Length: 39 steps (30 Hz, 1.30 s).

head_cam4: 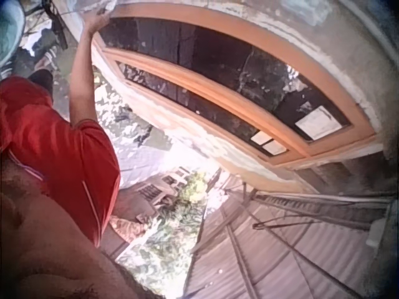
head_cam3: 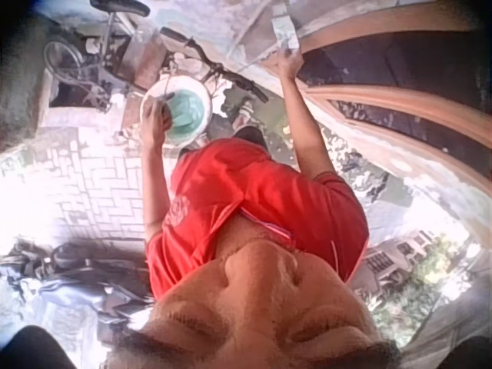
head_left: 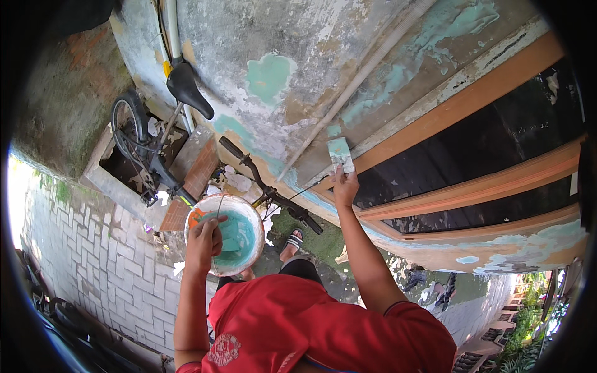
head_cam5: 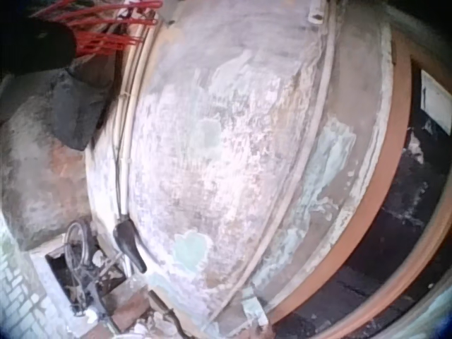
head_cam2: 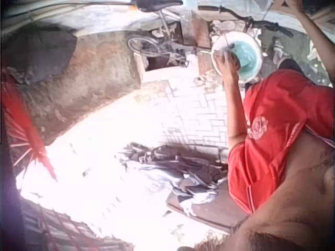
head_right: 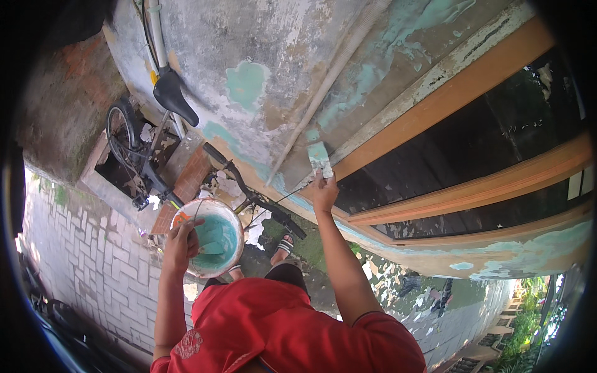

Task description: The person applies a patching compound to a damaged exterior wall using a small putty knife, repeatedly loading the tool from a bucket and smoothing the mixture over the surface.

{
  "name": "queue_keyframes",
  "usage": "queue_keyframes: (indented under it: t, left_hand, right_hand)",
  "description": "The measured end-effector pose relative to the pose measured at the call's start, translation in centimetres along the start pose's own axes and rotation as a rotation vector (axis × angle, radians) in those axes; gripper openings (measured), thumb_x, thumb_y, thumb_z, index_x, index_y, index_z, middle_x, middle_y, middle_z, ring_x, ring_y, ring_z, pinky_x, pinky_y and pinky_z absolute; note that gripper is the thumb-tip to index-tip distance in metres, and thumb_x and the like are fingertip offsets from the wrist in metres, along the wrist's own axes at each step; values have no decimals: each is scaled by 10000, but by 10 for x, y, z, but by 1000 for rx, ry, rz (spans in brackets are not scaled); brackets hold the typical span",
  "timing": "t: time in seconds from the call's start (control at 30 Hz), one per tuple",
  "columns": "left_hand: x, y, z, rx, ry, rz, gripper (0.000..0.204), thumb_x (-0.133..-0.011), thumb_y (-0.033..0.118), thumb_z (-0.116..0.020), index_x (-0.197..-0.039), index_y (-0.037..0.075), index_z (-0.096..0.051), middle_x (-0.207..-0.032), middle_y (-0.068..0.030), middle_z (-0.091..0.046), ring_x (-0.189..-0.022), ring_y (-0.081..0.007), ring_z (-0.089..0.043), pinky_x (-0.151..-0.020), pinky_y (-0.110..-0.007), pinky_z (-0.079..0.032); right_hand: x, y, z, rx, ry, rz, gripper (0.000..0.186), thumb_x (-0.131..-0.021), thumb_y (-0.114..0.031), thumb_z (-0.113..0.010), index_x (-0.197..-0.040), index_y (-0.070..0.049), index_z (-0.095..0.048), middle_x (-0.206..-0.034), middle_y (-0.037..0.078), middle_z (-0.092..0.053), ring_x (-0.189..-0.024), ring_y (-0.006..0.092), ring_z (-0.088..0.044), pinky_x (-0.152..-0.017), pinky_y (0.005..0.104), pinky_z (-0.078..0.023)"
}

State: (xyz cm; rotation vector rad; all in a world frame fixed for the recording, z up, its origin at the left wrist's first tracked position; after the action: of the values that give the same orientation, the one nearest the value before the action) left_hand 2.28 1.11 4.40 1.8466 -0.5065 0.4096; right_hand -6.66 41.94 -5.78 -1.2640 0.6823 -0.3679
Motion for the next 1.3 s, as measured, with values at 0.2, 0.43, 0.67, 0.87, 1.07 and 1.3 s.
queue_keyframes:
  t: [0.2,0.43,0.67,0.87,1.07,1.3]
  left_hand:
    - [2,-1,-2,-19,18,-15,353,-1000,213,-438,-1164,-70,-569,-585,69,-327,-435,-33,-275,-397,-225,-227]
    - [2,-4,2,-4,22,-26,350,-1004,210,-434,-1170,-67,-570,-591,66,-329,-436,-35,-273,-399,-225,-221]
    - [0,-5,-3,-35,24,-6,393,-997,248,-451,-1164,-87,-574,-575,70,-308,-442,-33,-264,-406,-225,-230]
    - [-3,-5,-8,-26,-1,-8,392,-998,246,-454,-1166,-86,-575,-577,71,-310,-439,-33,-264,-405,-224,-226]
    - [-1,-5,-2,1,15,-16,365,-1003,214,-433,-1174,-79,-568,-590,72,-315,-441,-29,-263,-401,-223,-221]
    - [-2,-3,-11,-47,7,-19,398,-999,253,-450,-1165,-86,-574,-579,73,-310,-443,-30,-267,-408,-219,-239]
  right_hand:
    - [-33,-26,-10,271,20,94,218,-958,-160,-612,-1045,38,-584,-754,135,-704,-636,161,-698,-553,293,-536]
    - [-11,-6,25,79,1,54,197,-957,-134,-609,-1079,20,-615,-811,72,-701,-643,94,-663,-536,274,-510]
    - [-44,-41,3,269,-163,136,206,-947,-152,-633,-1050,25,-609,-780,98,-709,-615,133,-675,-551,288,-516]
    - [-57,-3,33,521,12,174,222,-959,-153,-613,-1067,40,-611,-831,104,-713,-670,138,-699,-543,277,-529]
    - [-8,1,29,184,-162,-16,214,-944,-162,-636,-1082,1,-620,-876,126,-720,-682,124,-708,-600,297,-543]
    - [-39,22,4,501,-78,79,244,-941,-177,-639,-1057,36,-612,-794,104,-703,-678,174,-706,-550,332,-529]
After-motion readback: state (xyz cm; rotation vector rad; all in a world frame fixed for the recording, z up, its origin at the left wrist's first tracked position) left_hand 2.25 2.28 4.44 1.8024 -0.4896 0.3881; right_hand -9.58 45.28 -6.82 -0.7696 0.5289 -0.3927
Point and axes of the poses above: each hand's wrist, its own x-axis away from the middle knuckle, its own z-axis out of the back of the hand, y = z × x, the point moved 2 cm from there along -x, towards the middle knuckle
